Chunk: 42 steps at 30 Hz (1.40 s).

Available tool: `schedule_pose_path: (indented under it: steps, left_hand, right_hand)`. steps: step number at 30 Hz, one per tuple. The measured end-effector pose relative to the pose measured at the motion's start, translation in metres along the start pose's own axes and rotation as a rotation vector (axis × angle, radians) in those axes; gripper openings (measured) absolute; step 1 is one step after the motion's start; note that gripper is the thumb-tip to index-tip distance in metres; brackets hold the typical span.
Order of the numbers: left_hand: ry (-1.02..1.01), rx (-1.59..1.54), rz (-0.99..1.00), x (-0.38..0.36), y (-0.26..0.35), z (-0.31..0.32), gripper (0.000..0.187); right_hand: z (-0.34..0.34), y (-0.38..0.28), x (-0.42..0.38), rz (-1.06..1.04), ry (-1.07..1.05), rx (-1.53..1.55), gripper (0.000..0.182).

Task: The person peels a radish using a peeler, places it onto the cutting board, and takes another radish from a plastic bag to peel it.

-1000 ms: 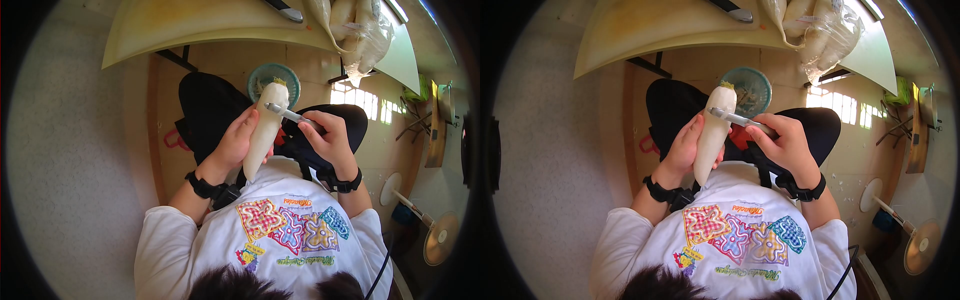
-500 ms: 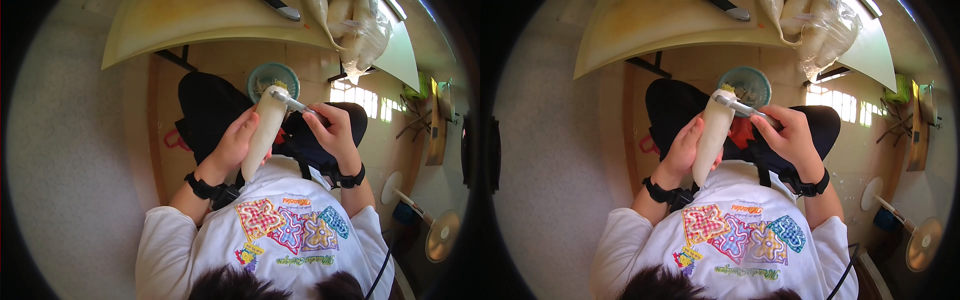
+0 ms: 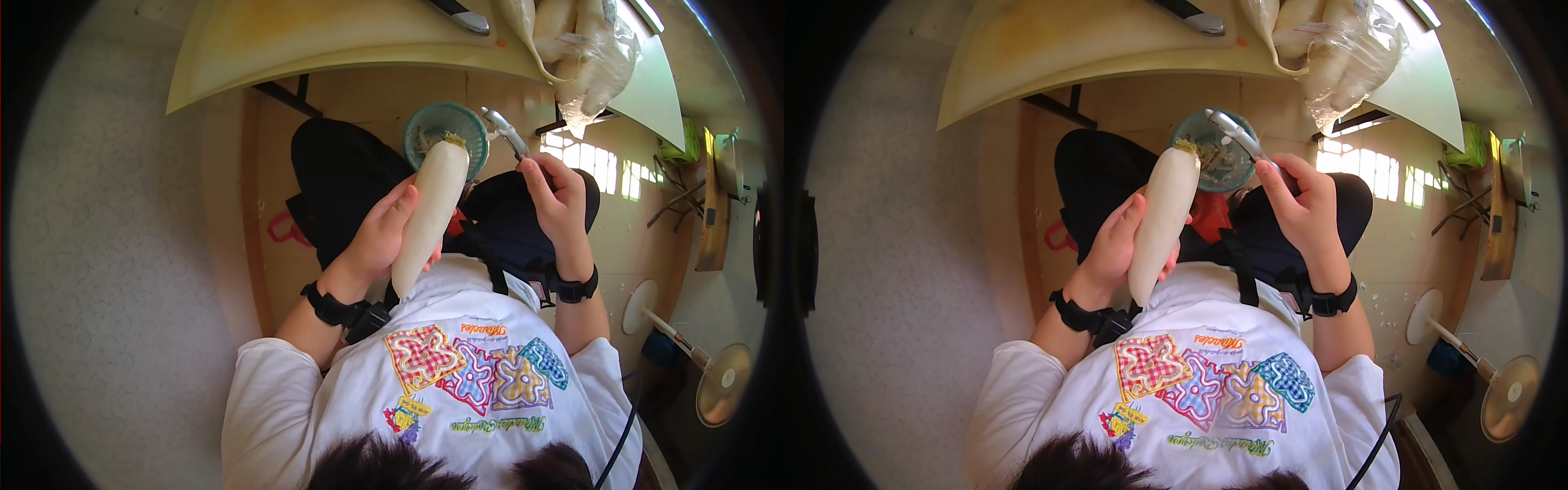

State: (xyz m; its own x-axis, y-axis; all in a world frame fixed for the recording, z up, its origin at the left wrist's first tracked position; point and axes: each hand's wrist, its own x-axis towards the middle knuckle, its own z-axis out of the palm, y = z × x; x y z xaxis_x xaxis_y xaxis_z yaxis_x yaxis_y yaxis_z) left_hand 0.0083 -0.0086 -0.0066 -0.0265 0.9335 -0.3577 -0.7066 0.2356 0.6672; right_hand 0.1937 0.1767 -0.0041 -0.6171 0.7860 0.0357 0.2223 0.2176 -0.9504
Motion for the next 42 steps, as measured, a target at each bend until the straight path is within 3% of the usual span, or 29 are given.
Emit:
schedule_pose_path:
  steps: [2, 4, 5, 7, 9, 16, 18, 21, 25, 28, 29, 30, 33, 38, 42]
  left_hand:
    - [-0.029, -0.05, 0.036, 0.002, -0.003, -0.002, 0.065]
    - [-0.031, -0.074, 0.03, 0.003, -0.001, 0.0, 0.065]
    - [-0.032, -0.096, 0.025, 0.003, 0.0, 0.001, 0.065]
    - [-0.03, -0.09, 0.032, 0.003, 0.0, 0.001, 0.064]
    - [-0.033, -0.082, 0.04, 0.003, 0.001, 0.001, 0.064]
    - [-0.018, -0.097, 0.069, 0.004, 0.002, 0.0, 0.063]
    - [-0.026, -0.096, 0.075, 0.005, 0.001, -0.001, 0.063]
    - [-0.005, -0.116, 0.088, 0.006, 0.001, -0.001, 0.062]
    - [0.006, -0.083, 0.222, 0.008, 0.013, 0.0, 0.069]
    - [0.0, -0.025, 0.348, 0.01, 0.026, -0.001, 0.082]
    - [-0.022, 0.035, 0.371, 0.012, 0.03, -0.004, 0.084]
    - [-0.023, 0.036, 0.372, 0.013, 0.035, -0.004, 0.084]
    - [-0.032, 0.134, 0.361, 0.014, 0.045, -0.006, 0.085]
    - [-0.041, 0.191, 0.125, 0.018, 0.046, -0.01, 0.082]
    - [-0.021, 0.166, 0.083, 0.02, 0.052, -0.007, 0.078]
  right_hand:
    - [-0.002, -0.005, 0.001, 0.055, -0.022, 0.084, 0.021]
    - [-0.002, -0.021, 0.006, 0.422, -0.113, 0.535, 0.036]
    - [-0.002, -0.016, 0.008, 0.422, -0.113, 0.536, 0.036]
    - [-0.003, -0.006, 0.016, 0.697, -0.608, 1.542, 0.048]
    - [-0.001, -0.005, 0.015, 0.784, -0.582, 1.566, 0.052]
    - [-0.001, -0.019, 0.013, 0.681, -0.54, 1.065, 0.053]
    - [0.001, -0.03, 0.013, 0.607, -0.403, 0.657, 0.053]
    - [-0.001, -0.035, 0.014, 0.574, -0.428, 0.527, 0.053]
    - [0.0, -0.04, 0.012, 0.556, -0.441, 0.457, 0.051]
    - [0.002, -0.033, 0.009, 0.473, -0.4, 0.218, 0.046]
    - [0.004, -0.03, 0.007, 0.309, -0.335, 0.021, 0.04]
    - [0.006, -0.029, 0.007, 0.142, -0.269, -0.174, 0.035]
    - [0.004, -0.043, 0.008, 0.09, -0.305, -0.436, 0.028]
    - [0.004, -0.053, 0.008, 0.004, -0.348, -0.464, 0.026]
    - [0.0, -0.055, 0.01, -0.077, -0.384, -0.54, 0.024]
